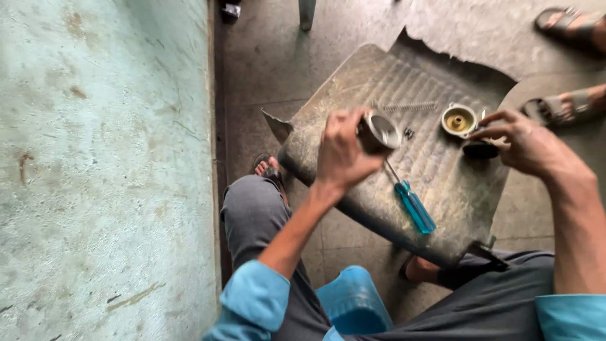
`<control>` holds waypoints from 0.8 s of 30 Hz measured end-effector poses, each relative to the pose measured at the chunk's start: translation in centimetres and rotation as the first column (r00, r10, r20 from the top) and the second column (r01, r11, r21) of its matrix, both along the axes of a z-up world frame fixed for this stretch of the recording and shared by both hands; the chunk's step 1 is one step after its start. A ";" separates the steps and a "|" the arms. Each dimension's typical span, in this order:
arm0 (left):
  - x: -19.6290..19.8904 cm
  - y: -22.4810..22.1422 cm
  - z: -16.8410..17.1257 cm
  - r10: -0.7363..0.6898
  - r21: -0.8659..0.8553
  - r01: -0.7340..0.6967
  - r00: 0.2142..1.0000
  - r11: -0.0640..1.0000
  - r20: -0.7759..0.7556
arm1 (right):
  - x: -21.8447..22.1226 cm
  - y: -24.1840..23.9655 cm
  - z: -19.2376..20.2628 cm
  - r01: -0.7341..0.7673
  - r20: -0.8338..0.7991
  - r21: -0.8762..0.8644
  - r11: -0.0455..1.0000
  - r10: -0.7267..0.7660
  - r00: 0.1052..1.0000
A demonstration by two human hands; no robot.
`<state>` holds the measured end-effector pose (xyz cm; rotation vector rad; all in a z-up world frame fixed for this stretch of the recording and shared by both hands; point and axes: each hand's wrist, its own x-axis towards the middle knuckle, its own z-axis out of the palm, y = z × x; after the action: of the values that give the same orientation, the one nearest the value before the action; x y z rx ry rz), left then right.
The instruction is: Disassembling and inspecting a motorcycle carburetor using a screwdriver.
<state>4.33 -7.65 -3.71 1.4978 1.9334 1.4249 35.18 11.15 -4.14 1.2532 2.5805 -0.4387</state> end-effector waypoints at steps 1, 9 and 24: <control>0.1 0.9 -0.5 0.013 -0.138 -0.013 1.000 0.990 -0.003 | 1.1 -0.2 -1.4 -0.028 0.020 -0.017 0.999 0.029 0.999; -2.2 10.2 -3.3 -0.067 -0.143 -0.013 0.839 0.990 -0.541 | 1.5 0.6 -2.2 0.065 -0.218 -0.170 0.983 -0.101 0.971; -4.8 14.0 -2.8 -0.231 -0.363 -0.004 0.765 0.932 -0.601 | -0.4 -7.3 6.0 -0.035 -0.720 -0.164 0.986 -0.096 0.688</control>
<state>-0.43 6.32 -6.47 2.0406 2.2399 0.4778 34.82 3.86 1.85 1.2284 3.0372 -1.3863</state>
